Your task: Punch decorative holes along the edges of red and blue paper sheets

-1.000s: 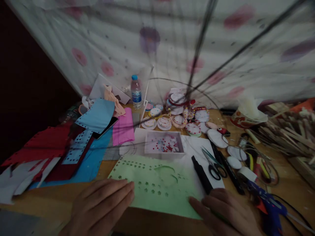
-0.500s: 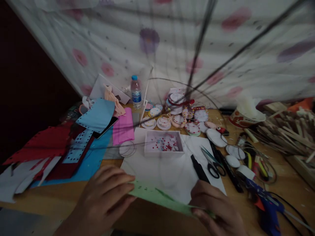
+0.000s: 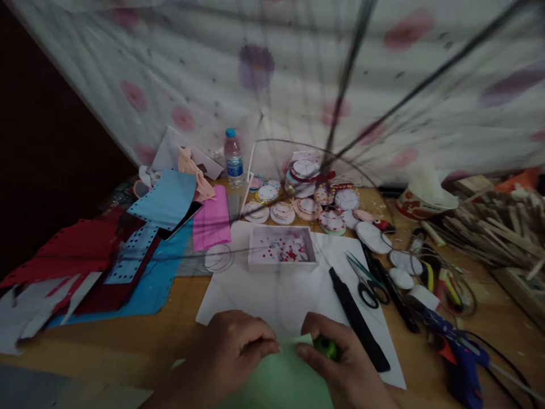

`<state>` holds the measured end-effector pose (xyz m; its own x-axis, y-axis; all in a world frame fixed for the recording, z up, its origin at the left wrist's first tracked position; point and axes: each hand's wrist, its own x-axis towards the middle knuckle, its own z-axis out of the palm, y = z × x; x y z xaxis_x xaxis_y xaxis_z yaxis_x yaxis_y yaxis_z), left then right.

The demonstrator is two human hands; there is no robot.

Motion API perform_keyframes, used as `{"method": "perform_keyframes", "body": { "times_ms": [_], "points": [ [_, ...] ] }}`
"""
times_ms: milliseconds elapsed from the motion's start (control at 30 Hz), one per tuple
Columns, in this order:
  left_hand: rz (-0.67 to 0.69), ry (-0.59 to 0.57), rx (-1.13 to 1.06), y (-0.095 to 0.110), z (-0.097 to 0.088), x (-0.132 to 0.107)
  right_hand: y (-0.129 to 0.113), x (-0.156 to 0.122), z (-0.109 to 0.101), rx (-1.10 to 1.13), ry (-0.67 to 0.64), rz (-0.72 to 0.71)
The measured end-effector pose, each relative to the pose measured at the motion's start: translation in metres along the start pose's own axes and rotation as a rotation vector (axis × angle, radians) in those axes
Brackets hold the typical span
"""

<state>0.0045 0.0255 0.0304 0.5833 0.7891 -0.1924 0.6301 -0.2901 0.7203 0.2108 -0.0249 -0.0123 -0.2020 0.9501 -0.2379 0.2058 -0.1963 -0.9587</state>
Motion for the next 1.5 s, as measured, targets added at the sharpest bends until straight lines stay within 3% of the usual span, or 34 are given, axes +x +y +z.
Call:
{"method": "perform_keyframes", "body": {
  "times_ms": [133,267,400,567,667,800,867,1000,1067,1200,1333,1500],
  "points": [
    [-0.081,-0.052,-0.059,-0.009,-0.002,-0.004,0.005,0.002,-0.001,0.055,0.132,0.016],
    [-0.204,0.022,-0.094,-0.023,-0.002,-0.007,0.006,0.003,-0.008,0.030,0.291,-0.019],
    [-0.243,0.062,-0.181,-0.029,-0.007,-0.006,0.010,-0.003,-0.018,-0.021,0.316,-0.032],
    [-0.210,0.036,-0.140,-0.028,-0.012,-0.006,0.020,-0.008,-0.023,-0.096,0.386,-0.067],
    [-0.151,0.010,-0.064,-0.029,-0.012,-0.007,0.023,-0.008,-0.032,-0.234,0.357,-0.179],
    [-0.066,-0.050,0.046,-0.028,-0.006,-0.008,0.018,-0.006,-0.046,-0.419,0.464,-0.306],
    [-0.045,-0.068,0.100,-0.025,-0.001,-0.008,0.011,-0.004,-0.045,-0.479,0.400,-0.350],
    [0.005,-0.168,0.050,-0.013,0.003,-0.003,-0.011,0.005,-0.022,-0.600,-0.034,-0.327],
    [-0.013,-0.189,-0.038,-0.007,0.002,-0.001,-0.018,0.010,-0.011,-0.652,-0.180,-0.331],
    [-0.164,-0.030,-0.313,-0.008,-0.003,0.000,-0.019,0.012,-0.008,-0.557,-0.195,-0.320],
    [-0.277,0.155,-0.393,-0.015,-0.002,-0.003,-0.013,0.008,-0.015,-0.422,-0.182,-0.252],
    [-0.292,0.175,-0.453,-0.016,0.004,-0.004,-0.015,0.005,-0.015,-0.361,-0.221,-0.200]
  ]
}}
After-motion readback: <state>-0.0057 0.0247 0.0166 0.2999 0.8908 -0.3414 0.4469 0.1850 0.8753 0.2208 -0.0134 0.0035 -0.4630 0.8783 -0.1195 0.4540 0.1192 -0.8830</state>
